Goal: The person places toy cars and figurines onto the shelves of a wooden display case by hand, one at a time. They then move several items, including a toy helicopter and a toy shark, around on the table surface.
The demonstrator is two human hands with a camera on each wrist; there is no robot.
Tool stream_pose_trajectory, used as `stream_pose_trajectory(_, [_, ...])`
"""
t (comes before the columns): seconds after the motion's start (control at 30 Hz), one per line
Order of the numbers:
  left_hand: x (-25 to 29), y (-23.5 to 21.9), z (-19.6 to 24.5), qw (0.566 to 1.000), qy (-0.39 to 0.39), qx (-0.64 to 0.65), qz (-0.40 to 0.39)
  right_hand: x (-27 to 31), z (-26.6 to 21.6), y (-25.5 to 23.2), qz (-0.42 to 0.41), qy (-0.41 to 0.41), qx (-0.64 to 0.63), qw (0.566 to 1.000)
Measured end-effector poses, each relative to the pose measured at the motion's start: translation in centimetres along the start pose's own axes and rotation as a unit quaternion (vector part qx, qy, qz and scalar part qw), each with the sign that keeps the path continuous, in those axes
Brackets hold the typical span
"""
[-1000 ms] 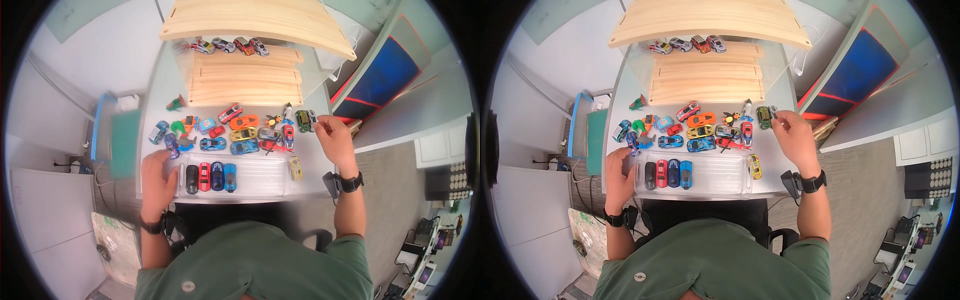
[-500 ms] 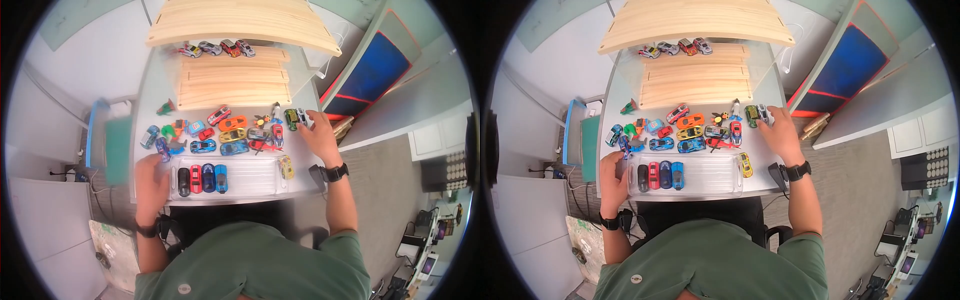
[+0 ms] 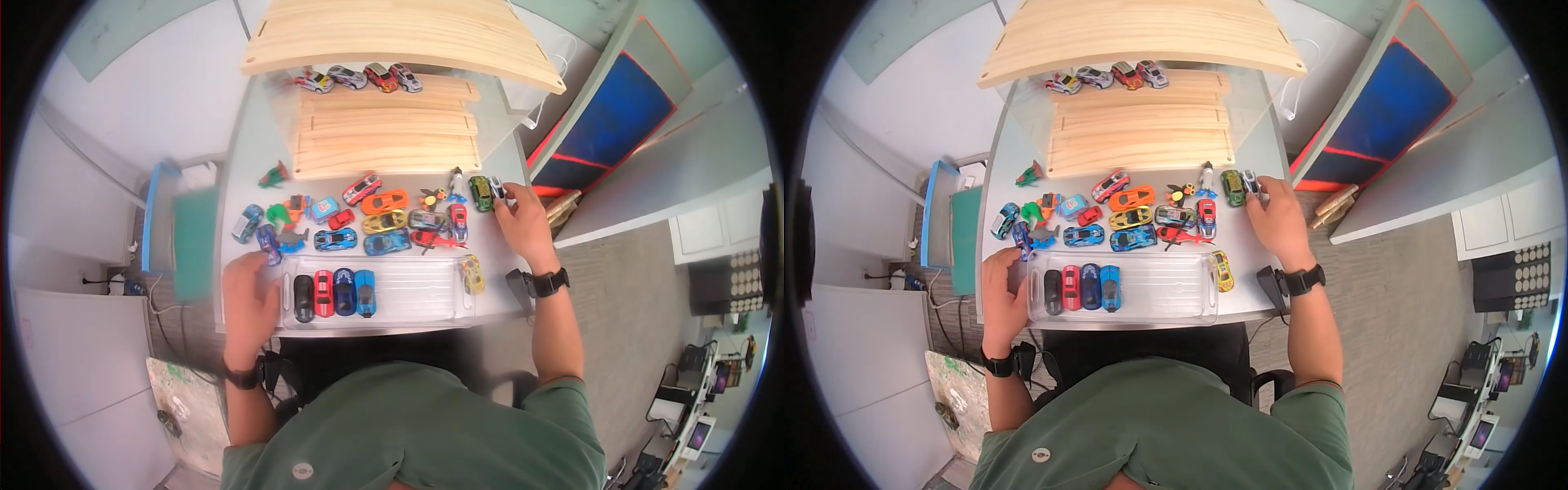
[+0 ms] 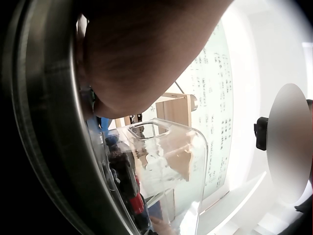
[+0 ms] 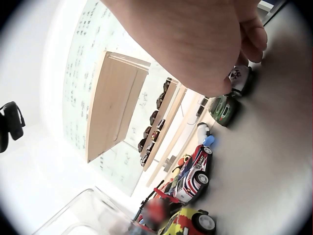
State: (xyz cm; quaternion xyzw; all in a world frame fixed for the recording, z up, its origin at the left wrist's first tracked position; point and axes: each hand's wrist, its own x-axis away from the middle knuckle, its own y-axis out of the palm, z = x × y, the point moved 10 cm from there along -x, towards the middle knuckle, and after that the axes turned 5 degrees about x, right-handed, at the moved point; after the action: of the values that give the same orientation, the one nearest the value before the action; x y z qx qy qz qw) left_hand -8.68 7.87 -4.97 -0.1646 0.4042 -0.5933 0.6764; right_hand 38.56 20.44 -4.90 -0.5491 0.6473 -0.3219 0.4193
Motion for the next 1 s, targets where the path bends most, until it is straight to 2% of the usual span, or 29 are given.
stream_pose_trajectory(0.63, [0.1, 0.1, 0.0, 1.000, -0.001, 0.003, 0.004, 0.5, 0.1, -0.5, 0.005, 0.009, 0.049, 0.999])
stream_pose_trajectory(0.73, [0.1, 0.2, -0.2, 1.000, -0.005, 0.001, 0.002, 0.6, 0.9, -0.6, 0.016, 0.009, 0.064, 0.998])
stream_pose_trajectory(0.8, [0.1, 0.2, -0.3, 1.000, -0.003, 0.001, 0.004, 0.7, 0.8, -1.5, 0.056, 0.003, 0.050, 0.997])
stream_pose_trajectory(0.9, [0.1, 0.0, -0.1, 1.000, -0.004, -0.002, 0.005, 1.0, -1.7, -3.4, 0.052, 0.007, 0.015, 0.999])
stream_pose_trajectory(1.0, [0.0, 0.0, 0.0, 1.000, -0.004, -0.004, 0.002, 0.4, -6.8, -4.8, 0.031, -0.050, -0.055, 0.997])
